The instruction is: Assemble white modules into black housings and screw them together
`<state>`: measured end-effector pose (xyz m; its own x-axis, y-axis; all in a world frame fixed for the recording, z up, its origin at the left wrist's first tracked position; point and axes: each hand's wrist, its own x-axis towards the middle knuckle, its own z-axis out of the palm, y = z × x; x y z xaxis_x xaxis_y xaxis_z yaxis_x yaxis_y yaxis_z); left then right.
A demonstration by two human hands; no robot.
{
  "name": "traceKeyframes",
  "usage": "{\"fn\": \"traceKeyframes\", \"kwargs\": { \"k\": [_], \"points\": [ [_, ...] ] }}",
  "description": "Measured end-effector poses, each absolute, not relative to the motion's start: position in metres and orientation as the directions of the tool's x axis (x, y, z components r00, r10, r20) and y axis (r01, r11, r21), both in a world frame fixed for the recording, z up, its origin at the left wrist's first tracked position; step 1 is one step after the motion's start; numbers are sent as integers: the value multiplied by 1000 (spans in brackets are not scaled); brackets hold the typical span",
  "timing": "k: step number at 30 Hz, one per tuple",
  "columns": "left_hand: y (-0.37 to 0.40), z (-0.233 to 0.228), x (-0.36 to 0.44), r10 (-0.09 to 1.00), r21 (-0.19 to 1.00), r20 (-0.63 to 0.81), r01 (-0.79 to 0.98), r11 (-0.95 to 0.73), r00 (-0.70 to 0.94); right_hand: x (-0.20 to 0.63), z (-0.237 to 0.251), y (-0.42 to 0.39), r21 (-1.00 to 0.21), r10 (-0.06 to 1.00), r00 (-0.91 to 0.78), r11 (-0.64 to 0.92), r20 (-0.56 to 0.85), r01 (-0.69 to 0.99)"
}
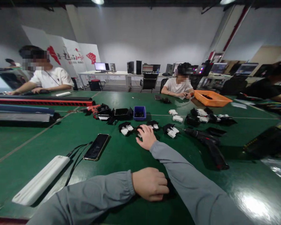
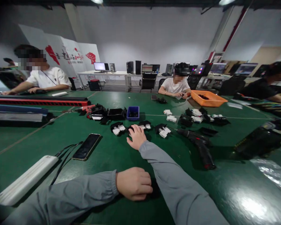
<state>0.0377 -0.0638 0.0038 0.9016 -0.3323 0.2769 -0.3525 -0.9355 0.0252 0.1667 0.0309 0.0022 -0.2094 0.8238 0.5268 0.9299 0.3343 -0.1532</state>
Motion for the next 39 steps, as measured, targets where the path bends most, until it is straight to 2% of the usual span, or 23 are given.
{"fn": "traceKeyframes", "kwargs": {
  "k": [6,11,13,15,17,20,22,23,26,32,39],
  "points": [
    [-65,8,37,-322,34,267,-343,-939,908,208,5,-33,-121,808,-262,377,528,918],
    [-65,6,36,-303,45,272,-326,-944,913,231,6,-64,-176,838,-187,316,513,932],
    [-60,6,35,-249,37,309,-273,-961,918,234,6,-66,-198,848,-160,294,505,935],
    [-49,6,31,-129,36,381,-154,-987,916,234,5,-64,-218,857,-153,292,493,931],
    [-33,7,25,51,47,469,33,-998,882,233,3,-61,-234,865,-165,304,474,923],
    [-6,7,13,323,70,519,338,-939,791,233,1,-58,-245,881,-188,316,434,916],
    [8,5,5,437,90,498,457,-885,749,234,-2,-57,-249,896,-187,304,403,920],
    [14,4,2,459,95,483,476,-874,746,234,-3,-57,-252,903,-184,296,388,921],
    [19,2,-2,460,114,446,461,-880,768,235,-6,-54,-259,918,-194,292,347,921],
    [11,6,-1,354,149,428,321,-935,832,233,-5,-49,-251,916,-228,317,329,914],
    [15,-3,-15,446,264,451,362,-894,773,236,2,-60,-241,874,-267,384,407,891]
  ]
}}
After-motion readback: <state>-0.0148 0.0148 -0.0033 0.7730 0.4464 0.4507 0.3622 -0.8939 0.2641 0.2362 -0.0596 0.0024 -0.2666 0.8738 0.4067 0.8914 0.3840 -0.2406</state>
